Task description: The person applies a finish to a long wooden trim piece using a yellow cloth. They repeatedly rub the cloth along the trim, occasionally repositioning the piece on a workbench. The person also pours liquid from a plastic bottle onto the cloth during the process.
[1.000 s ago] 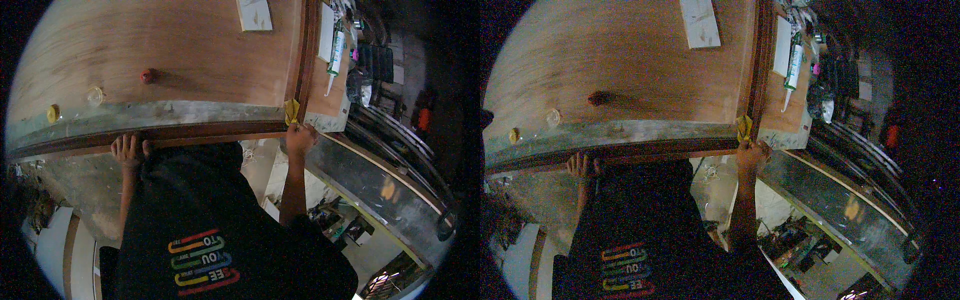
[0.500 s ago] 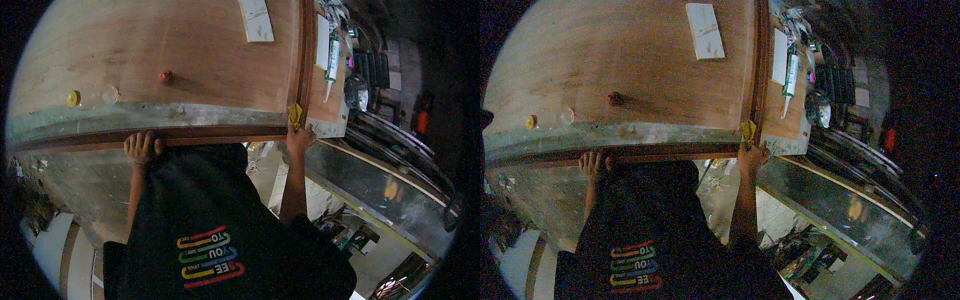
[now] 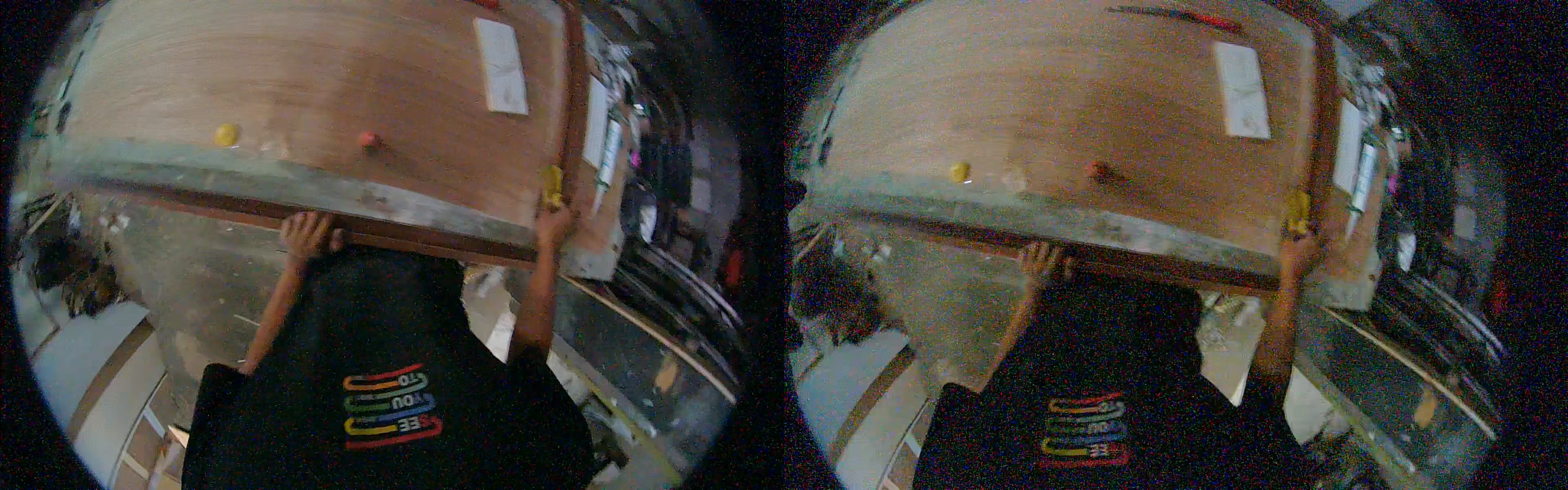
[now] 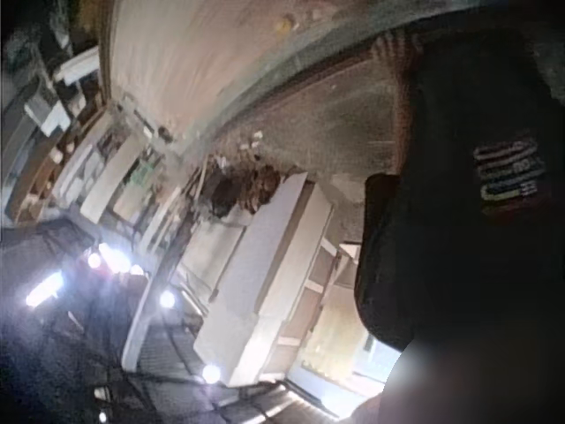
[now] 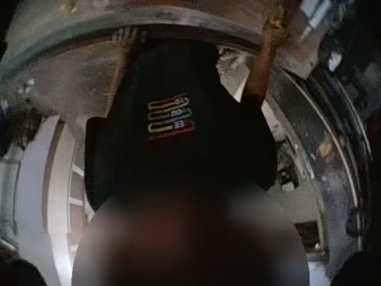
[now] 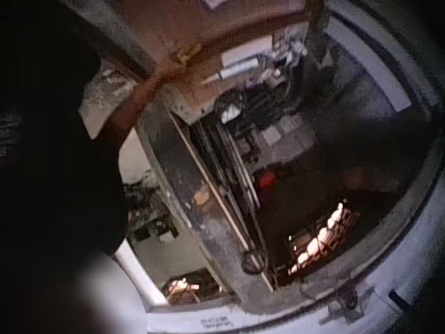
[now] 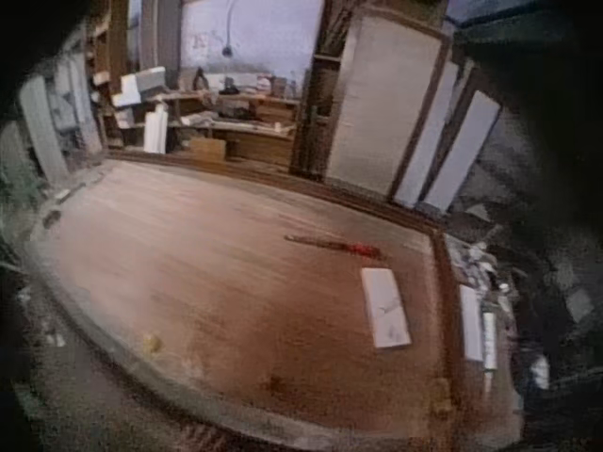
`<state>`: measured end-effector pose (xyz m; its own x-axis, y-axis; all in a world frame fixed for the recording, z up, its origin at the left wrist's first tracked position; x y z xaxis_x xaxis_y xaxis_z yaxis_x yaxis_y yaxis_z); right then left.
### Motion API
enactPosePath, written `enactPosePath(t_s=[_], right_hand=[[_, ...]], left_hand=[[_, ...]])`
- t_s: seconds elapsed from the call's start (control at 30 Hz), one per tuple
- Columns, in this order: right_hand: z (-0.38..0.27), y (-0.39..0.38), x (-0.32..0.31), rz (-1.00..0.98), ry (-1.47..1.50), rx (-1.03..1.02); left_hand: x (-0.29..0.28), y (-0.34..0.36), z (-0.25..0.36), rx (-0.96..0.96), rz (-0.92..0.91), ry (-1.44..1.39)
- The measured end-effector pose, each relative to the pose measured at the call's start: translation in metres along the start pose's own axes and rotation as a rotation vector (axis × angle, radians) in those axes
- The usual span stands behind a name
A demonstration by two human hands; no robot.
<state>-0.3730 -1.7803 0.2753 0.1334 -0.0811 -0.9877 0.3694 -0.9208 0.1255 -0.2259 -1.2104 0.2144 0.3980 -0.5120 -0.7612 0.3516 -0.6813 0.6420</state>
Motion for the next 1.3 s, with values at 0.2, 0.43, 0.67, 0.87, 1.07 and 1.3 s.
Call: enactPosePath(t_s=[0.2,0.43,0.67,0.87,1.07,1.3], right_hand=[[-0.056,0.056,0.009,-0.133,0.182,0.0],[-0.11,0.085,0.023,-0.141,0.13,-0.117],[-0.129,0.082,0.033,-0.084,0.046,-0.154],[-0.119,0.061,0.039,-0.055,-0.03,-0.15],[-0.036,0.039,0.024,-0.069,-0.091,-0.131],[0.086,-0.025,0.013,-0.039,-0.23,-0.068]], left_hand=[[0.015,0.02,0.001,-0.092,-0.071,-0.113],[0.003,0.05,0.001,-0.065,-0.091,-0.164],[-0.008,0.045,-0.027,-0.277,0.044,0.034],[-0.039,0.027,-0.093,-1.228,0.606,0.042],[-0.024,0.004,-0.167,-1.496,0.687,-0.098],[-0.045,-0.022,-0.158,-1.38,0.6,0.064]])
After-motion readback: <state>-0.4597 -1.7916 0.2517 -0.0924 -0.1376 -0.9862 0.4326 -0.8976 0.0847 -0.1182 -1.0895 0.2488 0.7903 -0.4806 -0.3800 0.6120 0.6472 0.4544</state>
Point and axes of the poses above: each hand's wrist, its own y-axis towards the middle knuckle, its own x-axis out of the palm, z = x × y, the point moved 4 cm from there along y, towards the middle knuckle, and after that the axes turned 13 degrees about x, right-handed, at the moved point
